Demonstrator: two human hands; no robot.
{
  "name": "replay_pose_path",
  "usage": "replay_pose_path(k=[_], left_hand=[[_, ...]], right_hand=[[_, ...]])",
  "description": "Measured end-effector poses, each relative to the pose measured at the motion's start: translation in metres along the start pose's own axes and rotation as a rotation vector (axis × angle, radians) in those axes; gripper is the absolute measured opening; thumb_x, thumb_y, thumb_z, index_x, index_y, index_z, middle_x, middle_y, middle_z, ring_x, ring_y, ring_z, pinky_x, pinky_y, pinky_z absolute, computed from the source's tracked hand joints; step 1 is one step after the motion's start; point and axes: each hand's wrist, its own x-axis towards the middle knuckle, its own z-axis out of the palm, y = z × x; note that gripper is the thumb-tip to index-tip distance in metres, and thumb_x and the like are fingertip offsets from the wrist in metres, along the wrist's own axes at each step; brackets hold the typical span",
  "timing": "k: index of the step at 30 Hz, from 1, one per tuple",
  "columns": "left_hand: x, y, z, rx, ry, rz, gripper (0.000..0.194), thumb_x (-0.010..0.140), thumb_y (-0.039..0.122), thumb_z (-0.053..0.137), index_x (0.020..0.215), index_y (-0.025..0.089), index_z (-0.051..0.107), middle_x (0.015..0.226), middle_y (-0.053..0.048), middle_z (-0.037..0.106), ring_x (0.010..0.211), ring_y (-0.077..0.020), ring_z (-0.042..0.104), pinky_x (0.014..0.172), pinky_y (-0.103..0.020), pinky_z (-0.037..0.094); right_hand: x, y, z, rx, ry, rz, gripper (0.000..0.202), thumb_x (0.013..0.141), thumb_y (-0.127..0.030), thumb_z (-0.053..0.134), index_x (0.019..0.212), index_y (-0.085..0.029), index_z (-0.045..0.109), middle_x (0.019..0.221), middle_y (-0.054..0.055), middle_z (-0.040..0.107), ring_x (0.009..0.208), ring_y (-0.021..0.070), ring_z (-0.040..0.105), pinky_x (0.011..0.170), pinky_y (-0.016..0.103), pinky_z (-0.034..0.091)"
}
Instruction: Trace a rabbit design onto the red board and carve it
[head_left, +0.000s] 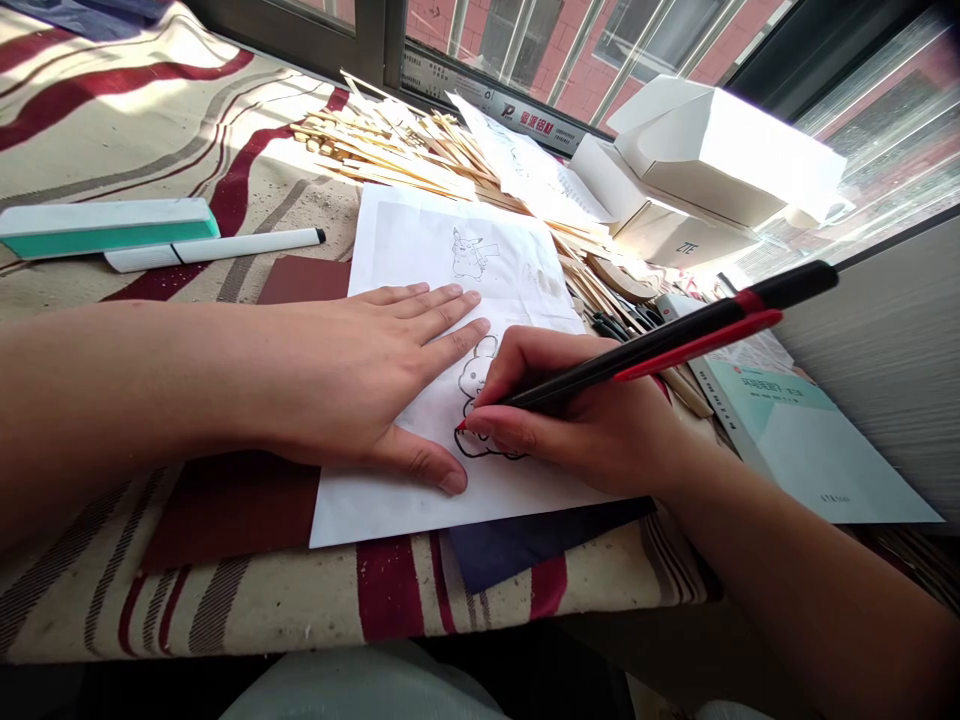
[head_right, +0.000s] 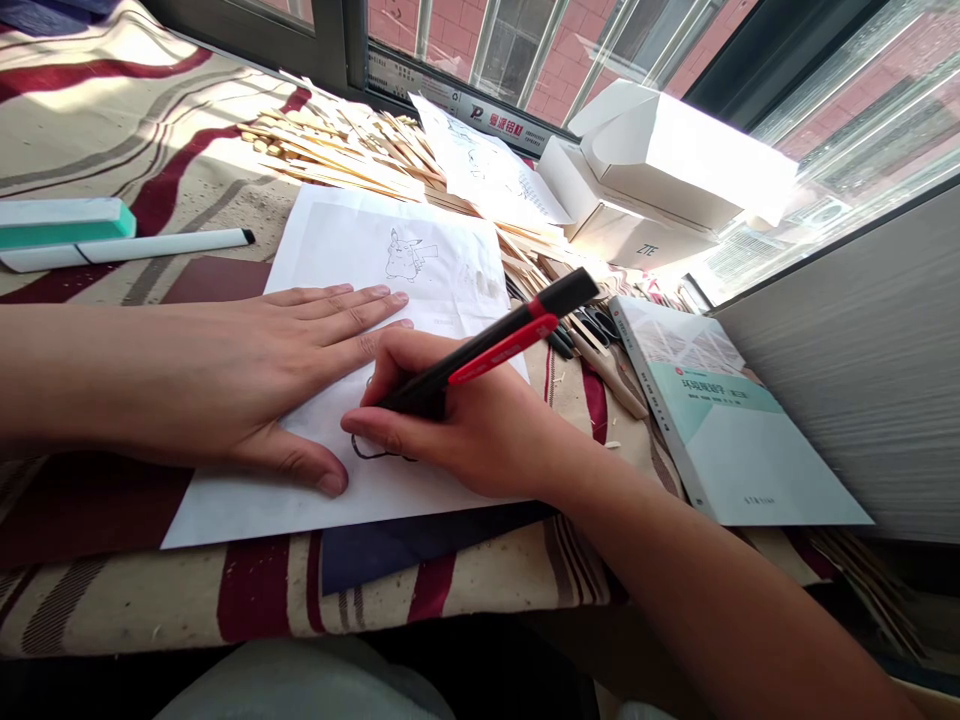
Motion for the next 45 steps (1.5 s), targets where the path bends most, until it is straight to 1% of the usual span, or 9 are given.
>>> replay_pose_path(k=[7,11,16,20,28,33,37,40,45], left_hand=[[-0.0002,0.0013,-0.0016,0.010,-0.019,-0.008,0.130,0.084,0.098,0.047,0.177,0.011,0.020,0.184,-0.016,-0.004,0.172,-0.0420,0.006,0.140,-0.050,0.009],[-0.0002,0.0011,-0.0008,0.019,-0.007,-0.001,0.131,0.083,0.099,0.046,0.177,0.011,0.019,0.184,-0.016,-0.004,0.171,-0.0429,0.007,0.139,-0.051,0.010],[-0.0004,-0.0008,0.0006,0.005,-0.003,0.006,0.131,0.083,0.099,0.046,0.177,0.011,0.022,0.184,-0.017,-0.003,0.171,-0.0426,0.008,0.139,-0.051,0.010],[-0.0018,-0.0021,0.0014,-0.010,0.017,0.003,0.130,0.082,0.099,0.046,0.176,0.011,0.026,0.184,-0.016,-0.001,0.171,-0.0433,0.010,0.139,-0.051,0.011],[0.0002,-0.0030,0.0027,-0.004,0.015,0.013,0.130,0.083,0.100,0.045,0.176,0.011,0.024,0.184,-0.017,-0.001,0.171,-0.0435,0.009,0.139,-0.052,0.011],[-0.0003,-0.0041,0.0044,-0.029,0.035,0.009,0.130,0.081,0.101,0.046,0.176,0.014,0.028,0.185,-0.015,0.004,0.170,-0.0453,0.012,0.139,-0.052,0.014],[-0.0016,-0.0035,0.0037,-0.019,0.019,0.008,0.130,0.082,0.101,0.044,0.176,0.013,0.026,0.185,-0.017,0.002,0.171,-0.0448,0.011,0.139,-0.054,0.015],[-0.0017,-0.0031,0.0027,-0.010,0.009,0.002,0.131,0.082,0.101,0.042,0.176,0.012,0.025,0.185,-0.016,0.001,0.171,-0.0435,0.009,0.139,-0.053,0.013],[-0.0013,-0.0035,0.0026,0.001,0.015,0.001,0.130,0.082,0.101,0.041,0.176,0.013,0.024,0.185,-0.016,0.000,0.171,-0.0432,0.010,0.139,-0.053,0.013]], right_hand=[[0.0000,-0.0009,0.0003,-0.009,0.005,0.009,0.023,0.089,-0.014,0.084,0.082,-0.018,0.062,0.072,-0.004,0.069,0.061,0.0074,0.059,0.056,0.019,0.049],[0.0006,-0.0017,0.0007,-0.030,0.002,-0.011,0.021,0.092,-0.015,0.080,0.081,-0.018,0.062,0.071,-0.004,0.068,0.060,0.0070,0.058,0.055,0.019,0.048],[0.0001,-0.0002,-0.0001,-0.097,0.053,-0.043,0.023,0.093,-0.017,0.078,0.079,-0.019,0.061,0.067,-0.005,0.063,0.058,0.0067,0.053,0.053,0.019,0.046],[-0.0009,0.0006,-0.0019,-0.122,0.065,-0.036,0.022,0.093,-0.015,0.077,0.079,-0.019,0.061,0.067,-0.005,0.063,0.057,0.0067,0.052,0.051,0.019,0.044],[0.0002,0.0026,-0.0002,-0.016,0.023,-0.040,0.022,0.091,-0.012,0.081,0.081,-0.019,0.062,0.070,-0.005,0.066,0.060,0.0067,0.057,0.054,0.019,0.048],[0.0002,-0.0007,-0.0005,-0.062,0.027,-0.020,0.022,0.093,-0.015,0.078,0.079,-0.019,0.061,0.069,-0.005,0.065,0.059,0.0063,0.055,0.053,0.019,0.047],[-0.0010,-0.0022,-0.0017,-0.076,0.030,-0.006,0.021,0.093,-0.015,0.076,0.080,-0.019,0.061,0.068,-0.005,0.065,0.057,0.0064,0.056,0.051,0.020,0.046],[-0.0010,-0.0026,-0.0025,-0.087,0.024,-0.010,0.021,0.093,-0.014,0.075,0.079,-0.019,0.060,0.068,-0.006,0.065,0.056,0.0063,0.055,0.051,0.020,0.045],[-0.0005,-0.0023,-0.0035,-0.104,0.014,-0.030,0.021,0.094,-0.014,0.074,0.079,-0.019,0.060,0.069,-0.005,0.065,0.057,0.0062,0.056,0.052,0.020,0.046]])
